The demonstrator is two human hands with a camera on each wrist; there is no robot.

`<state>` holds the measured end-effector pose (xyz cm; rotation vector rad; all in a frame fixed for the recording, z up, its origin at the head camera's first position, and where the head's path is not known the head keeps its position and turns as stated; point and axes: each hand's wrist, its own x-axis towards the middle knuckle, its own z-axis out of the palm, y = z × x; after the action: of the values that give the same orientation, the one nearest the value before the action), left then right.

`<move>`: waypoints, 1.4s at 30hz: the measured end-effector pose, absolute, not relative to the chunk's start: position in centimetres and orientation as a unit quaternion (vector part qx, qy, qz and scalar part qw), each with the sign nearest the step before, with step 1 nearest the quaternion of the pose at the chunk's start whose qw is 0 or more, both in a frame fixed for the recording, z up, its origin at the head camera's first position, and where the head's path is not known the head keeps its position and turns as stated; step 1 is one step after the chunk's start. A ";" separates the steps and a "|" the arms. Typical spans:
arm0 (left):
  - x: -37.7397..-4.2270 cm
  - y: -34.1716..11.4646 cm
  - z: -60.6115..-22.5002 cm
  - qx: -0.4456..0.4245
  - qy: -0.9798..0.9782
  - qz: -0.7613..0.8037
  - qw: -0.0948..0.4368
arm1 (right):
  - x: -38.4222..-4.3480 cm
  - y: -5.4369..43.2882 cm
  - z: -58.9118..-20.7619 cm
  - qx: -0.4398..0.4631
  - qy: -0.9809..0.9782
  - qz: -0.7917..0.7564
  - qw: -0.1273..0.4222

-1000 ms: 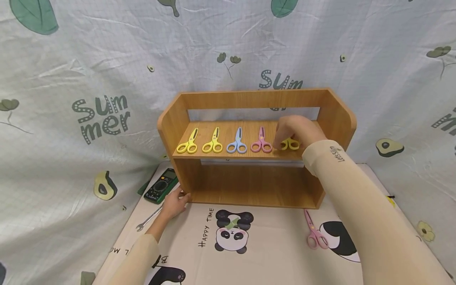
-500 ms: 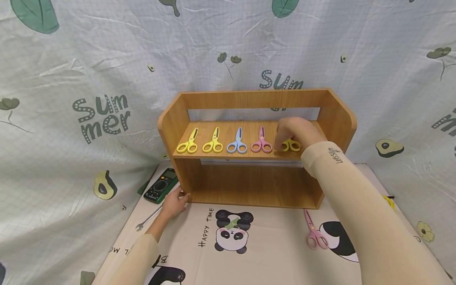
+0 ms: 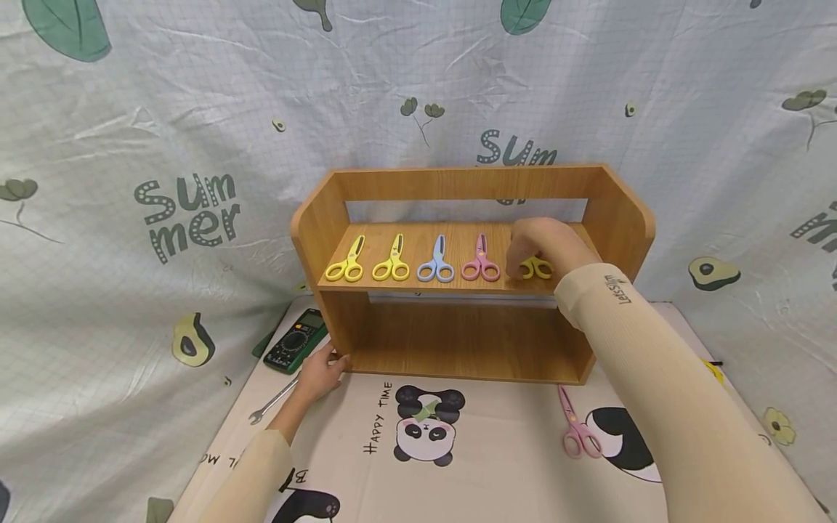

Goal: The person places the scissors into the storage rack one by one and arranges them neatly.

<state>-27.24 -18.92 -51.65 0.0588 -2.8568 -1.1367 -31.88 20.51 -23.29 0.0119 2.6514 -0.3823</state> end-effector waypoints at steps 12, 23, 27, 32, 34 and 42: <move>-27.1 -18.8 -51.3 0.017 -0.929 -0.367 0.039 | -30.3 21.2 -21.8 -0.036 0.971 -0.143 0.189; -27.1 -18.9 -51.3 0.023 -0.931 -0.363 0.034 | -24.3 21.8 -22.9 -0.173 0.977 -0.100 0.069; -27.2 -18.7 -51.2 0.023 -0.929 -0.367 0.032 | -21.8 23.0 -25.8 -0.207 0.968 -0.120 0.075; -27.3 -18.7 -51.4 0.021 -0.928 -0.370 0.032 | -19.3 24.9 -31.5 -0.215 0.952 -0.161 0.147; -27.2 -18.7 -51.4 0.019 -0.928 -0.370 0.033 | -18.7 25.8 -34.0 -0.202 0.947 -0.175 0.181; -27.2 -18.8 -51.4 0.024 -0.931 -0.363 0.030 | -17.6 28.3 -41.6 -0.164 0.938 -0.216 0.215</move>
<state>-27.17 -18.79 -51.39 0.0734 -2.8703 -1.1175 -17.61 28.25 -41.59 -0.4551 2.6009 -0.6002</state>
